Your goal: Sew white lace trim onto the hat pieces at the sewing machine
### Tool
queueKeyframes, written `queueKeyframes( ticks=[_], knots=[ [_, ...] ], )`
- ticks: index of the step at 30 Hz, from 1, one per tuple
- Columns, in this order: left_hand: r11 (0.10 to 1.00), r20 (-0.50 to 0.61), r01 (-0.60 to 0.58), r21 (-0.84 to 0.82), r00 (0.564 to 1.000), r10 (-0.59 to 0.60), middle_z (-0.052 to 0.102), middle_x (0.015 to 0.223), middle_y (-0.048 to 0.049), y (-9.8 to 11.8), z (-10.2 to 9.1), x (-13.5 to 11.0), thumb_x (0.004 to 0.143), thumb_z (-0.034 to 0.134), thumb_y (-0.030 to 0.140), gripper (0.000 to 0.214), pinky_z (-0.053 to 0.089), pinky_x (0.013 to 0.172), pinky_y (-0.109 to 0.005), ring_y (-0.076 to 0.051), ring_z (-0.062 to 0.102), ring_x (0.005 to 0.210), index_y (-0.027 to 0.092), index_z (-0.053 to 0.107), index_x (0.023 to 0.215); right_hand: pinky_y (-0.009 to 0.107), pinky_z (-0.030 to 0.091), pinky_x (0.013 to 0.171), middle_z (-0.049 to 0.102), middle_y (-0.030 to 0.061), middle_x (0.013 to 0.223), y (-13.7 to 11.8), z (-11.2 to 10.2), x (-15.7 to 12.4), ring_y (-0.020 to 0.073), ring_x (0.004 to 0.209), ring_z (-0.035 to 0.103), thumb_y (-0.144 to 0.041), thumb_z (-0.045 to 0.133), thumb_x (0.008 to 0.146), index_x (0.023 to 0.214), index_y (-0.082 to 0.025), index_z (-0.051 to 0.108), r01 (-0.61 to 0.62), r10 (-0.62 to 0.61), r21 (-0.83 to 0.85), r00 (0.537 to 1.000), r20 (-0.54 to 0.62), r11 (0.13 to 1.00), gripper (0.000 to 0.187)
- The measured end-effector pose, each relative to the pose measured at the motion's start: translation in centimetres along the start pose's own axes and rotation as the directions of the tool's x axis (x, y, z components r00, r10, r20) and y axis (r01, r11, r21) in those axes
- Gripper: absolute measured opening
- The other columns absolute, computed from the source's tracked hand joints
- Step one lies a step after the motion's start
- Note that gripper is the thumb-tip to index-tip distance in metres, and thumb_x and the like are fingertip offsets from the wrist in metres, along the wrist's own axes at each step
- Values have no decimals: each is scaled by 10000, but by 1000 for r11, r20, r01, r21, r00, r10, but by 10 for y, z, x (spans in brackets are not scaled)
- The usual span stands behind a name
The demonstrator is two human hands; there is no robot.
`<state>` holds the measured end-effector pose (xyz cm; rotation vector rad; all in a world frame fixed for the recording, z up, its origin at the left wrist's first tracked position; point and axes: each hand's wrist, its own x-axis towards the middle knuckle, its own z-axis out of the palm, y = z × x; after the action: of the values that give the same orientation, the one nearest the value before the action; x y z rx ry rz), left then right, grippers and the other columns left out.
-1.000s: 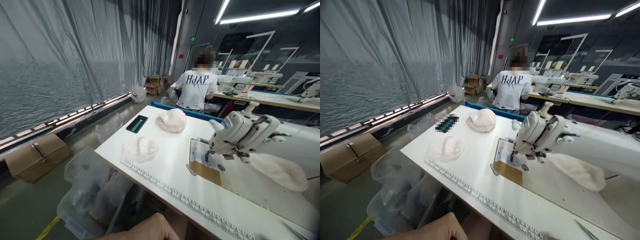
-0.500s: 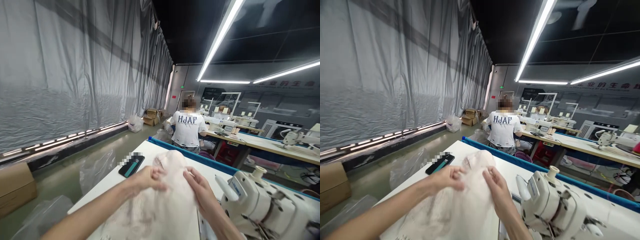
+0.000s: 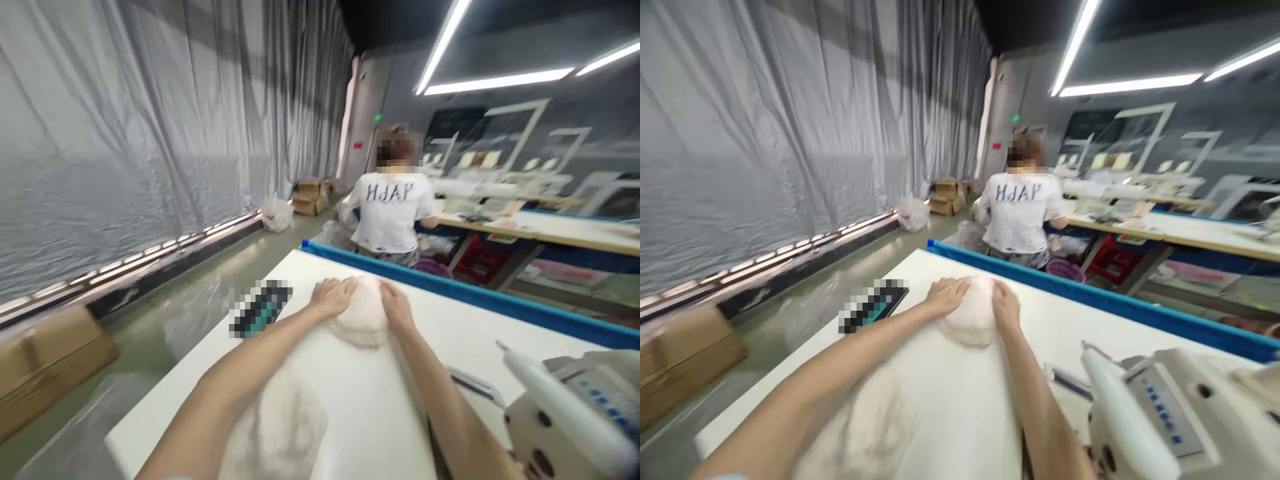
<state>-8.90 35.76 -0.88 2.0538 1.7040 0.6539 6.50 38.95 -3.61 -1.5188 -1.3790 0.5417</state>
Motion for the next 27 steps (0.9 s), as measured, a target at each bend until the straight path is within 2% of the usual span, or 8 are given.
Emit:
queueKeyframes(
  ticks=[3, 7, 9, 11, 13, 15, 19, 27],
  knots=[
    [998, 39, -32, 50, 999, 30, 474, 1331, -64, -2, -14, -3, 971, 290, 434, 408, 259, 1061, -496, -244, 414, 1237, 291, 420, 1330, 412, 501, 834, 574, 70, 1168, -7, 3, -12, 198, 984, 590, -326, 529, 924, 1151, -169, 553, -3, 2, -27, 999, -36, 1000, 277],
    [990, -18, -102, 102, 994, 104, 322, 1451, -65, 3, -53, -33, 959, 347, 396, 477, 163, 1083, -495, -280, 244, 1336, 272, 284, 1415, 455, 423, 930, 486, 82, 1289, -31, -10, -53, 227, 1109, 511, -354, 463, 947, 1194, -207, 524, 177, -177, -10, 981, -80, 984, 293],
    [979, 9, -176, 105, 984, 176, 453, 1341, -68, 6, -69, -74, 927, 439, 271, 425, 251, 1053, -378, -232, 354, 1264, 223, 409, 1348, 438, 441, 880, 546, 92, 1182, -42, -23, -93, 247, 1058, 528, -393, 470, 916, 1118, -184, 562, 336, -337, 28, 939, 69, 941, 305],
    [964, 103, -254, 83, 964, 245, 595, 1116, -37, 2, -75, -126, 874, 529, 253, 277, 370, 918, -287, -191, 517, 1057, 218, 597, 1140, 351, 495, 727, 626, 64, 972, -50, -32, -136, 220, 850, 594, -444, 515, 848, 912, -227, 635, 452, -459, 98, 832, 310, 886, 256],
    [964, 186, -260, 49, 951, 247, 625, 939, -37, -9, -72, -176, 797, 626, 278, 249, 403, 811, -293, -198, 562, 889, 187, 640, 1028, 291, 486, 570, 633, 47, 874, -53, -34, -174, 184, 688, 593, -414, 515, 835, 875, -246, 635, 484, -489, 144, 730, 478, 863, 210],
    [977, 198, -212, 9, 958, 206, 615, 811, -23, -20, -62, -211, 713, 704, 317, 261, 402, 757, -297, -202, 559, 796, 173, 651, 925, 285, 468, 534, 620, 30, 784, -53, -33, -200, 167, 604, 565, -361, 472, 852, 832, -243, 599, 477, -471, 141, 697, 541, 868, 175],
    [982, 91, -118, -148, 987, 133, 602, 753, -12, -32, -46, -232, 786, 586, 211, 88, 370, 756, -274, -167, 542, 772, 162, 624, 723, 325, 465, 605, 612, 46, 798, -51, -32, -221, 192, 655, 566, -343, 408, 874, 833, -230, 546, 439, -415, 93, 731, 541, 894, 183],
    [847, 33, 21, -531, 999, -5, 526, 631, 22, -41, -52, -234, 773, 521, 242, 121, 354, 514, -191, -95, 488, 554, 143, 590, 772, 282, 409, 535, 574, 11, 662, -64, -30, -238, 175, 573, 505, -478, 409, 873, 757, -231, 541, 298, -308, 106, 795, 524, 949, 303]
  ],
)
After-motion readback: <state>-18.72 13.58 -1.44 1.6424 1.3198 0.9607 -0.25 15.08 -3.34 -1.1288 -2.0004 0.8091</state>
